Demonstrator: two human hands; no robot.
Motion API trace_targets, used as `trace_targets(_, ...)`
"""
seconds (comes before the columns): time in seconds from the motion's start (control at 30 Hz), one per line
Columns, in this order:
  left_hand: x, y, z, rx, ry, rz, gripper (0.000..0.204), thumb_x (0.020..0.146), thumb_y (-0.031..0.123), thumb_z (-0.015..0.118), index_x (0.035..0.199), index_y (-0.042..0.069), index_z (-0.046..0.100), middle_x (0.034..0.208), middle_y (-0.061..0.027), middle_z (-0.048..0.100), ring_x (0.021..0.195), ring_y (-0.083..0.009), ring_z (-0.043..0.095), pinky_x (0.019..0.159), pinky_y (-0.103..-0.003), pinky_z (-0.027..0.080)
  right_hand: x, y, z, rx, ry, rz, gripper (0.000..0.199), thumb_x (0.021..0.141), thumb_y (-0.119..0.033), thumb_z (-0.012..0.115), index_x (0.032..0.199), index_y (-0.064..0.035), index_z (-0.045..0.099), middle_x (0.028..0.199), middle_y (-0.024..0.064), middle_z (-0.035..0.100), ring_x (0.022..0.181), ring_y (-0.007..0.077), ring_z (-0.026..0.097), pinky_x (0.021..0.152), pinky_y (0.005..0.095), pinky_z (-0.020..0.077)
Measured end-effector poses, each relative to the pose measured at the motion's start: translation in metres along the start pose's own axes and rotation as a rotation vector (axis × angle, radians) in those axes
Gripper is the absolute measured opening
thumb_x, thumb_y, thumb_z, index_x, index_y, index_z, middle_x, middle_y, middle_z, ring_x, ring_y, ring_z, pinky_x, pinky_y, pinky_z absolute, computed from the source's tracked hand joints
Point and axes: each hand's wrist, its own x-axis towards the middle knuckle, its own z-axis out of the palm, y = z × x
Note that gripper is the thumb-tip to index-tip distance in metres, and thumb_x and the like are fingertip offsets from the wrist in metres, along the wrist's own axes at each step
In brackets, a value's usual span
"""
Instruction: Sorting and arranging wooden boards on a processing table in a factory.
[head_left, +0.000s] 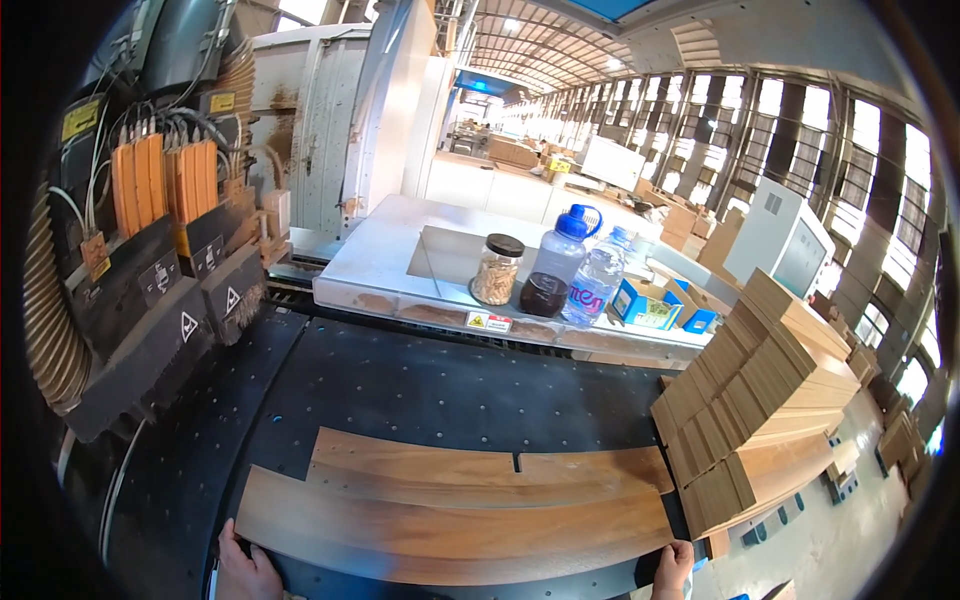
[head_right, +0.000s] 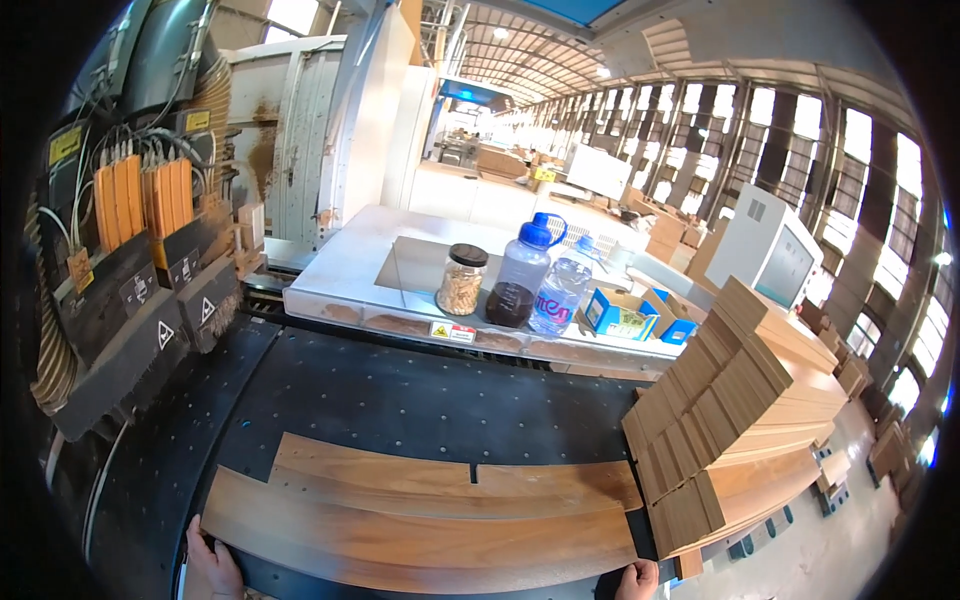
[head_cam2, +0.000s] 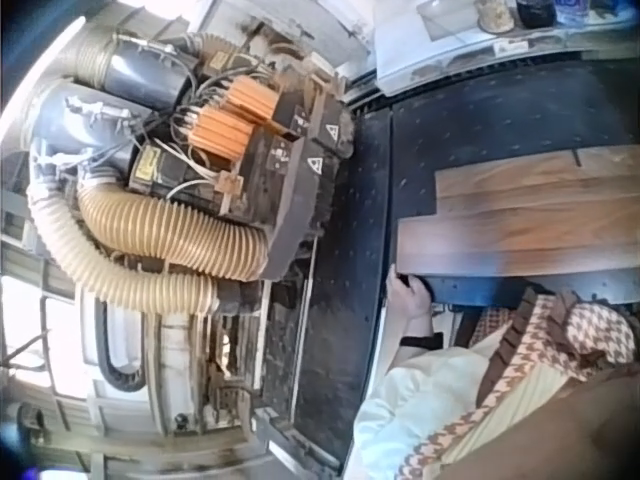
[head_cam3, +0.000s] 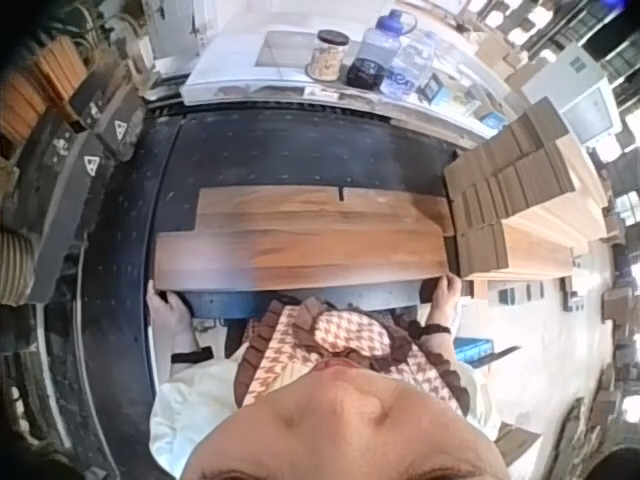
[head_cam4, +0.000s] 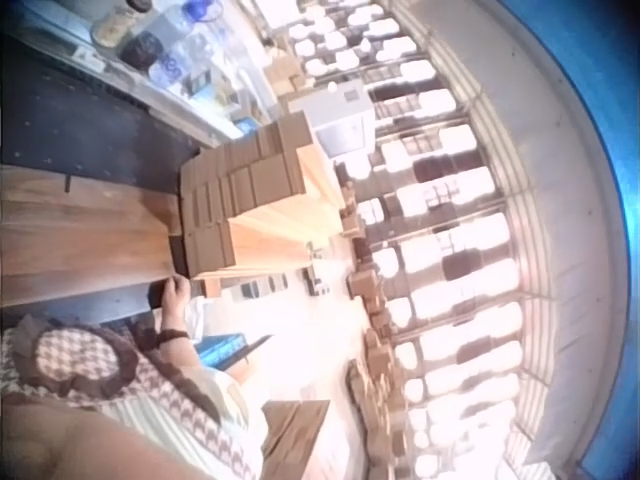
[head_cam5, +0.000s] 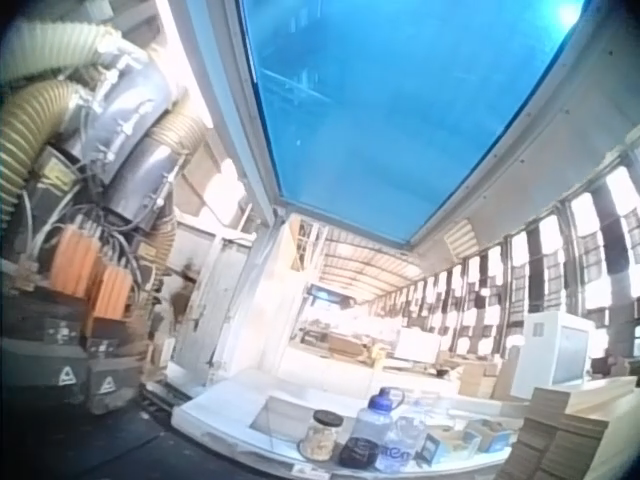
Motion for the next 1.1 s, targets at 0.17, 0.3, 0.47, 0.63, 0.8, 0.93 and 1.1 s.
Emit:
trace_targets(0.17, -0.018, -0.042, 0.014, -0.092, 0.022, 0.018, 0.043, 0.084, 0.004, 0.044, 0.126, -0.003, 0.045, 0.124, -0.0201, 0.047, 0.115, -0.0345, 0.045, 0.099, -0.042, 0.034, -0.003, -0.064, -0.014, -0.062, -0.203, 0.094, 0.021, 0.082, -0.011, 0.059, 0.099, 0.0008, 0.061, 0.101, 0.0146, 0.062, 0.096, 0.0248, 0.056, 0.088, 0.0339, 0.0442)
trace_targets(0.3, -0.019, -0.039, 0.018, -0.07, 0.062, 0.04, 0.045, 0.08, 0.002, 0.045, 0.124, -0.003, 0.046, 0.119, -0.0196, 0.05, 0.108, -0.0334, 0.048, 0.097, -0.04, 0.034, -0.004, -0.029, -0.014, -0.103, -0.145, 0.093, 0.021, 0.081, -0.01, 0.06, 0.098, 0.0001, 0.062, 0.099, 0.014, 0.062, 0.094, 0.0244, 0.057, 0.086, 0.0341, 0.0451)
trace_targets(0.47, -0.017, -0.035, 0.011, -0.057, 0.044, 0.047, 0.044, 0.08, 0.002, 0.045, 0.124, -0.003, 0.046, 0.119, -0.0197, 0.05, 0.108, -0.034, 0.048, 0.097, -0.041, 0.034, -0.003, -0.021, -0.01, -0.063, -0.149, 0.113, 0.021, 0.078, -0.008, 0.061, 0.098, -0.0002, 0.061, 0.096, 0.0126, 0.062, 0.091, 0.0228, 0.057, 0.084, 0.0336, 0.046)
trace_targets(0.63, 0.0, -0.01, -0.003, 0.067, 0.073, 0.174, 0.035, 0.083, 0.01, 0.052, 0.117, -0.001, 0.055, 0.104, -0.0236, 0.057, 0.094, -0.041, 0.055, 0.083, -0.044, 0.044, -0.003, -0.006, -0.01, -0.022, -0.143, 0.138, 0.022, 0.078, -0.006, 0.062, 0.098, -0.0007, 0.061, 0.095, 0.0112, 0.063, 0.09, 0.021, 0.057, 0.083, 0.0325, 0.0464)
trace_targets(0.8, 0.002, -0.003, -0.005, 0.042, 0.094, 0.208, 0.034, 0.082, 0.006, 0.052, 0.115, 0.001, 0.058, 0.102, -0.0233, 0.058, 0.093, -0.0403, 0.056, 0.082, -0.044, 0.044, -0.007, -0.036, -0.012, -0.023, -0.145, 0.113, 0.019, 0.079, -0.009, 0.064, 0.096, -0.0003, 0.062, 0.093, 0.0117, 0.063, 0.087, 0.0205, 0.058, 0.081, 0.0319, 0.0473)
trace_targets(0.93, 0.0, -0.004, -0.001, 0.013, 0.103, 0.2, 0.035, 0.081, 0.004, 0.052, 0.116, 0.002, 0.057, 0.103, -0.0233, 0.057, 0.094, -0.0406, 0.055, 0.084, -0.044, 0.044, -0.008, -0.082, -0.02, -0.022, -0.194, 0.159, 0.02, 0.079, -0.01, 0.064, 0.096, 0.0008, 0.062, 0.094, 0.0134, 0.063, 0.088, 0.0231, 0.058, 0.082, 0.0331, 0.0471)
trace_targets(1.1, -0.002, 0.002, -0.004, 0.051, 0.063, 0.151, 0.038, 0.08, 0.004, 0.052, 0.117, 0.002, 0.056, 0.106, -0.0231, 0.057, 0.098, -0.0405, 0.054, 0.087, -0.044, 0.043, -0.004, -0.055, -0.022, -0.194, -0.198, 0.178, 0.022, 0.08, -0.013, 0.063, 0.096, 0.0023, 0.061, 0.096, 0.0164, 0.062, 0.09, 0.0268, 0.058, 0.083, 0.0343, 0.0463)
